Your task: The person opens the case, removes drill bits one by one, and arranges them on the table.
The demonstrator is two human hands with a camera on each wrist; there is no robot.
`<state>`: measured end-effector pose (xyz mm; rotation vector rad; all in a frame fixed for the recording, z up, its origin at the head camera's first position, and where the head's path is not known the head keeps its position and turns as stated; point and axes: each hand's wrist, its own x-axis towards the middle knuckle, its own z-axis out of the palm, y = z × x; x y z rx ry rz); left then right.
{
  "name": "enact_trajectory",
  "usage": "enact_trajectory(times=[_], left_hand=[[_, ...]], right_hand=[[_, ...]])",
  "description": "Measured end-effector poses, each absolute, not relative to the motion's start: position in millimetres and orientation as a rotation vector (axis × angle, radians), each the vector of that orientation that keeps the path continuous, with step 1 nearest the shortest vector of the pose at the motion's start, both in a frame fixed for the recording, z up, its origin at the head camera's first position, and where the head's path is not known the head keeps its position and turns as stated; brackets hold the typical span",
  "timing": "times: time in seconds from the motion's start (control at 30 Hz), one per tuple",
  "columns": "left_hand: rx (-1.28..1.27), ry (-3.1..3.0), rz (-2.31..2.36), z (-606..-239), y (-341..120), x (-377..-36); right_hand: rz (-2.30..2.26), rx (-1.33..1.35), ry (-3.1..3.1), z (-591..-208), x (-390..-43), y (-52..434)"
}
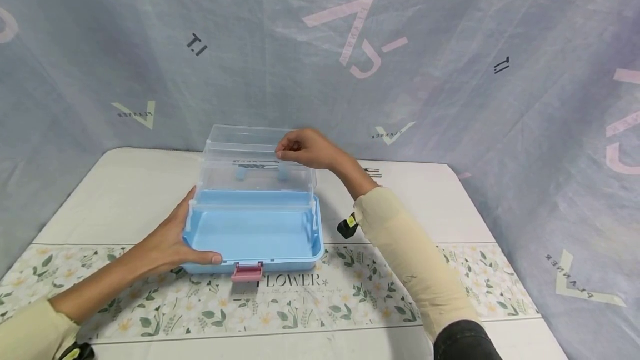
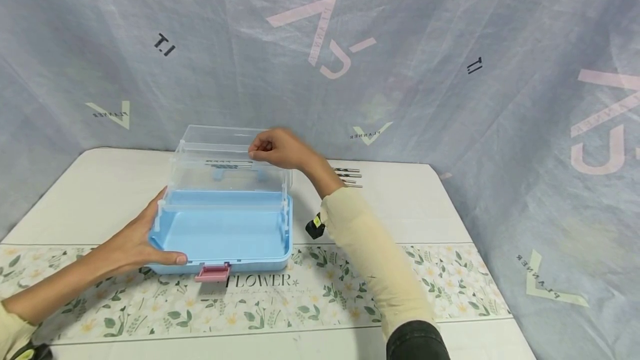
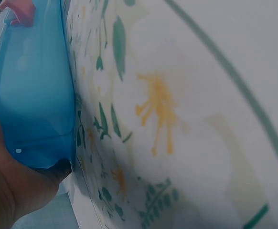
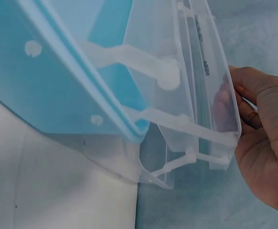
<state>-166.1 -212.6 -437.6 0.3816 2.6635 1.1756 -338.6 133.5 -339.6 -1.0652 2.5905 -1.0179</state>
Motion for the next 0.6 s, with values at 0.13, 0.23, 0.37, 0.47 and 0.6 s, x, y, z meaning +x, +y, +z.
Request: enact_trajectory(times=[0.13, 0.23, 0.37, 0.47, 0.6], left_hand=[[0.385, 2.661, 1.184, -437, -213, -166], [0.384, 2.661, 1.182, -438, -213, -166], [0.383, 2.662, 1.178, -438, -213, -166], [0.392, 2.663, 1.184, -438, -213, -166], [0.42, 2.657, 1.226, -438, -213, -166]], right_hand=[[-0.973, -1.073, 2.614, -341, -340, 127], [-0.973, -1.074, 2.615, -341, -340, 123], [-0.998, -1.052, 2.605, -343, -341, 119], [-1.005, -1.038, 2.61, -344, -341, 119], [-1.002, -1.025, 2.617, -344, -341, 119]])
